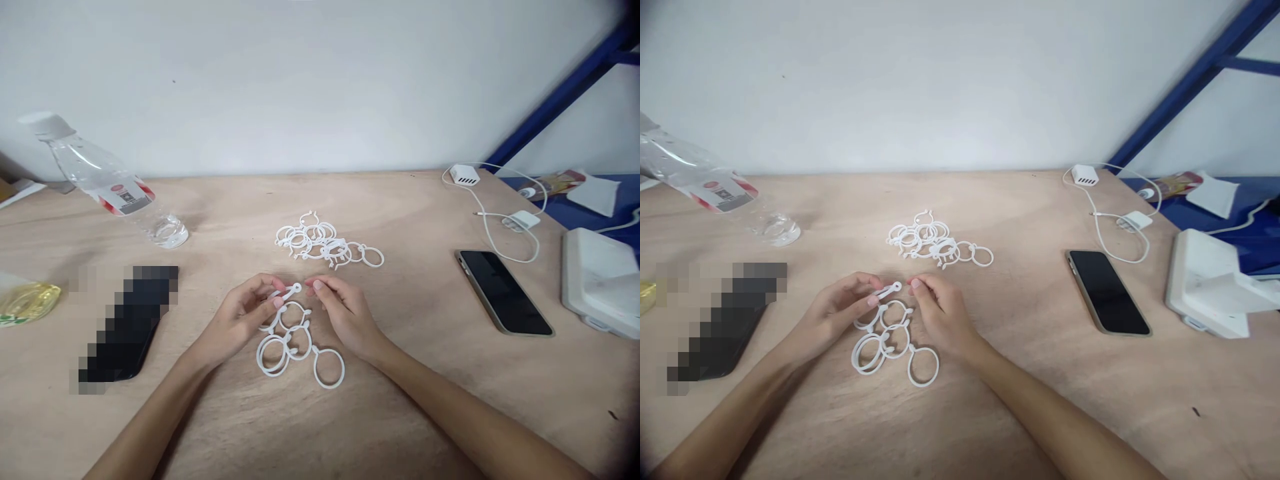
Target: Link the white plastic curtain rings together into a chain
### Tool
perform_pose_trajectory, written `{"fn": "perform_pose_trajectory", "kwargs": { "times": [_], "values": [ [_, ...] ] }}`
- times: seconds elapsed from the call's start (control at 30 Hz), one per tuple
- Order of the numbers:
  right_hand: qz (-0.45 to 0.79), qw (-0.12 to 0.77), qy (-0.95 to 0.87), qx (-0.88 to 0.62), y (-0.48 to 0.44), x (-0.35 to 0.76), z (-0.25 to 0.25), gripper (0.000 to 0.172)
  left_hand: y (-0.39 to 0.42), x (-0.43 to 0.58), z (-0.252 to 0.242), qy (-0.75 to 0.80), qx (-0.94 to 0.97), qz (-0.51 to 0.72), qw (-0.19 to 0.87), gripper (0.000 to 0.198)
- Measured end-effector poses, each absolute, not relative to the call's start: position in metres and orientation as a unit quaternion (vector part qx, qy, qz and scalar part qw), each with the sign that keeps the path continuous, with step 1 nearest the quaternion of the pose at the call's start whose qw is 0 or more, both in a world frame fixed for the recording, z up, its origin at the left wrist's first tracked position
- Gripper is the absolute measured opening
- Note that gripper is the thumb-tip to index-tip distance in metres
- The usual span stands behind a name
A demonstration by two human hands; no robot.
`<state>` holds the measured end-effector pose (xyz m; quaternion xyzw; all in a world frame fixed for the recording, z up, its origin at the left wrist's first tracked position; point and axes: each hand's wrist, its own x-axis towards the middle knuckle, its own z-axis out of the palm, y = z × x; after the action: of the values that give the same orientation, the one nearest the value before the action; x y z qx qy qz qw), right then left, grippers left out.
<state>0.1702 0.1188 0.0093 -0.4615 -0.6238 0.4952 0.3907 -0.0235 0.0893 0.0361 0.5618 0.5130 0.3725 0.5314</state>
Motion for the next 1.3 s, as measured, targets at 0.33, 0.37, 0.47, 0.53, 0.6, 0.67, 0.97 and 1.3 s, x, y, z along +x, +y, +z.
{"fn": "perform_pose_trajectory", "kwargs": {
  "times": [0.33, 0.37, 0.47, 0.53, 0.6, 0.67, 0.97, 1.3],
  "values": [
    [0.485, 0.356, -0.652, -0.461, 0.120, 0.168, 0.014, 0.032, 0.086, -0.017, 0.037, 0.491, 0.550, 0.368, 0.566, 0.020],
    [0.483, 0.351, -0.656, -0.461, 0.120, 0.168, 0.014, 0.034, 0.085, -0.016, 0.037, 0.482, 0.544, 0.369, 0.579, 0.020],
    [0.484, 0.354, -0.653, -0.463, 0.119, 0.169, 0.015, 0.038, 0.084, -0.012, 0.036, 0.466, 0.517, 0.378, 0.610, 0.021],
    [0.478, 0.361, -0.653, -0.463, 0.118, 0.170, 0.017, 0.039, 0.084, -0.010, 0.035, 0.467, 0.499, 0.386, 0.620, 0.021],
    [0.469, 0.363, -0.661, -0.458, 0.117, 0.170, 0.018, 0.040, 0.084, -0.010, 0.035, 0.467, 0.488, 0.392, 0.625, 0.020],
    [0.466, 0.359, -0.679, -0.440, 0.117, 0.170, 0.018, 0.043, 0.083, -0.009, 0.034, 0.466, 0.480, 0.399, 0.628, 0.020],
    [0.493, 0.358, -0.681, -0.406, 0.115, 0.170, 0.020, 0.043, 0.083, -0.006, 0.035, 0.442, 0.461, 0.416, 0.647, 0.017],
    [0.492, 0.363, -0.674, -0.415, 0.115, 0.173, 0.016, 0.038, 0.082, -0.006, 0.034, 0.444, 0.463, 0.420, 0.642, 0.018]
  ]
}}
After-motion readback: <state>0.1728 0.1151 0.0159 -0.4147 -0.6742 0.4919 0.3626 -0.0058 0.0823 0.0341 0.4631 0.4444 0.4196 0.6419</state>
